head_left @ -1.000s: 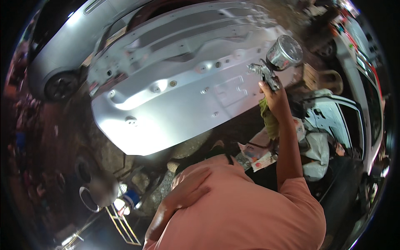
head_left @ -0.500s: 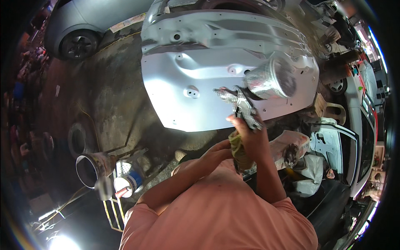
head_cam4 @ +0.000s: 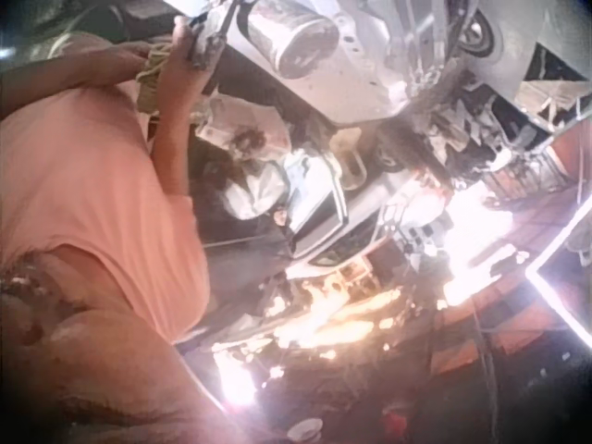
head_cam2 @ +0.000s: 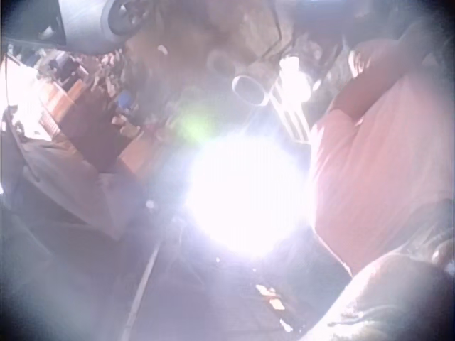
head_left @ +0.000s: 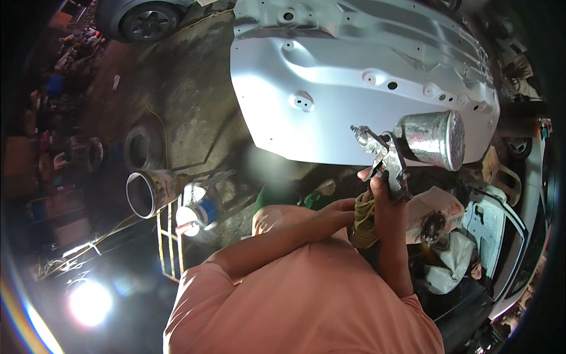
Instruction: The person uses a spray gun to apply a coat of white paint to a detached car door. They move the spray gun in steady, sweeping motions across the door's surface, covering the edges and the main panel. The person briefly pauses to dip the spray gun into a paint can before resuming the application.
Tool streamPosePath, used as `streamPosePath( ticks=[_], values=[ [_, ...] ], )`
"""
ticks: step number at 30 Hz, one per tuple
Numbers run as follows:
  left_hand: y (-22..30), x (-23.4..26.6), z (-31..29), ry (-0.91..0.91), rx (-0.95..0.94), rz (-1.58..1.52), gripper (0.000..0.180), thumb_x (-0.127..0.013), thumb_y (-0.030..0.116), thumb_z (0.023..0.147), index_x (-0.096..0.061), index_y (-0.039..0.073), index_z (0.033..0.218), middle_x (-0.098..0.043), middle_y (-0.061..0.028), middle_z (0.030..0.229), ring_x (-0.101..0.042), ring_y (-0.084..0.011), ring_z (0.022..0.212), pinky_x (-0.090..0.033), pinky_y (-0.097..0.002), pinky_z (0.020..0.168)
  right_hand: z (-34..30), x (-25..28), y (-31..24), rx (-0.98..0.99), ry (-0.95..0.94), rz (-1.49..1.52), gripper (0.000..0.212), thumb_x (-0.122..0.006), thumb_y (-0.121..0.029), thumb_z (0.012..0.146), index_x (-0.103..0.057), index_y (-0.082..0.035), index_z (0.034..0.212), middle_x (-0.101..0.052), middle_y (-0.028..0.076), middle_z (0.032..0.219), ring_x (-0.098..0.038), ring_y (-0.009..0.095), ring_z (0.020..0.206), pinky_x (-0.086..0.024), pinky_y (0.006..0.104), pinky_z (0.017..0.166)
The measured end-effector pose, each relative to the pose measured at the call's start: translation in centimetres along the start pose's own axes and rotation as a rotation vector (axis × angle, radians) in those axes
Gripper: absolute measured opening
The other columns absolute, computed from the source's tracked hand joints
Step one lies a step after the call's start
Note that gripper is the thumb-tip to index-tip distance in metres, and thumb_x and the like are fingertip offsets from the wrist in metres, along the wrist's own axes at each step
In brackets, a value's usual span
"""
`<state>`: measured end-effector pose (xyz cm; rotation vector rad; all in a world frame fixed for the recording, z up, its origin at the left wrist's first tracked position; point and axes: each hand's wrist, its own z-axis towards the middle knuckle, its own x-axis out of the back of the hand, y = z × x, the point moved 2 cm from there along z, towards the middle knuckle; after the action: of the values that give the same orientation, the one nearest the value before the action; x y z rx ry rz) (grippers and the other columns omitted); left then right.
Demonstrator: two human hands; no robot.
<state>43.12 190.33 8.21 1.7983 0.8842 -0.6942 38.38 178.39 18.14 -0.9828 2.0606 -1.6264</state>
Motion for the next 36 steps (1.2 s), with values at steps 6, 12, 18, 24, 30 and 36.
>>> streamPosePath(
  ticks=[6, 12, 18, 24, 30, 36],
  values=[
    [0.1, -1.9, 2.1, -0.134, 0.1, 0.026, 0.038, -0.061, 0.022, 0.1, -0.058, 0.006, 0.135, -0.065, -0.0006, 0.123, -0.059, -0.0101, 0.115, -0.046, -0.0297, 0.1, -0.7, 3.8, 0.9, 0.008, 0.118, 0.039, 0.015, -0.064, -0.017, 0.098, -0.069, -0.005, 0.104, -0.068, 0.0, 0.096, -0.055, 0.008, 0.077, -0.046, 0.0267, 0.071],
    [-1.0, -2.0, 3.3, -0.287, 0.128, 0.507, 0.039, -0.058, 0.021, 0.1, -0.059, 0.002, 0.134, -0.065, -0.0089, 0.126, -0.058, -0.018, 0.121, -0.045, -0.034, 0.103, -3.6, 5.8, 1.4, 0.012, 0.397, -0.151, 0.022, -0.065, -0.026, 0.1, -0.069, -0.004, 0.101, -0.069, 0.001, 0.093, -0.059, 0.011, 0.082, -0.048, 0.0307, 0.073],
    [6.4, -1.1, -8.4, -0.432, 0.291, 1.241, 0.042, -0.053, 0.02, 0.1, -0.056, 0.001, 0.138, -0.058, -0.0172, 0.138, -0.056, -0.0283, 0.129, -0.041, -0.0381, 0.111, -3.6, 1.8, 3.2, 0.044, 0.48, -0.196, 0.021, -0.066, -0.024, 0.1, -0.067, -0.003, 0.102, -0.067, 0.0, 0.089, -0.058, 0.012, 0.083, -0.046, 0.0306, 0.077],
    [7.1, 5.1, -19.9, -0.403, 0.09, 1.196, 0.037, -0.051, 0.017, 0.097, -0.063, -0.001, 0.128, -0.064, -0.0198, 0.126, -0.058, -0.0312, 0.123, -0.045, -0.0404, 0.106, -1.5, -9.5, 1.5, 0.111, 0.286, -0.095, 0.032, -0.071, -0.02, 0.095, -0.061, -0.001, 0.12, -0.064, 0.003, 0.09, -0.056, 0.011, 0.083, -0.047, 0.0284, 0.077],
    [5.1, 10.4, -25.0, -0.35, 0.119, 1.115, 0.04, -0.055, 0.025, 0.102, -0.062, -0.002, 0.131, -0.064, -0.0187, 0.131, -0.059, -0.0288, 0.124, -0.044, -0.0379, 0.108, -3.7, -21.4, -3.4, 0.154, 0.032, -0.055, 0.039, -0.069, -0.024, 0.097, -0.058, 0.001, 0.126, -0.067, 0.005, 0.095, -0.056, 0.012, 0.085, -0.048, 0.0307, 0.079],
    [5.5, 11.9, -27.4, -0.381, 0.1, 1.095, 0.04, -0.057, 0.028, 0.103, -0.062, 0.0, 0.131, -0.064, -0.0156, 0.131, -0.059, -0.0268, 0.124, -0.044, -0.0373, 0.108, -5.8, -21.2, -2.0, 0.126, 0.125, -0.073, 0.036, -0.069, -0.023, 0.098, -0.06, -0.001, 0.124, -0.066, 0.004, 0.095, -0.058, 0.013, 0.086, -0.049, 0.0299, 0.079]
  ],
)
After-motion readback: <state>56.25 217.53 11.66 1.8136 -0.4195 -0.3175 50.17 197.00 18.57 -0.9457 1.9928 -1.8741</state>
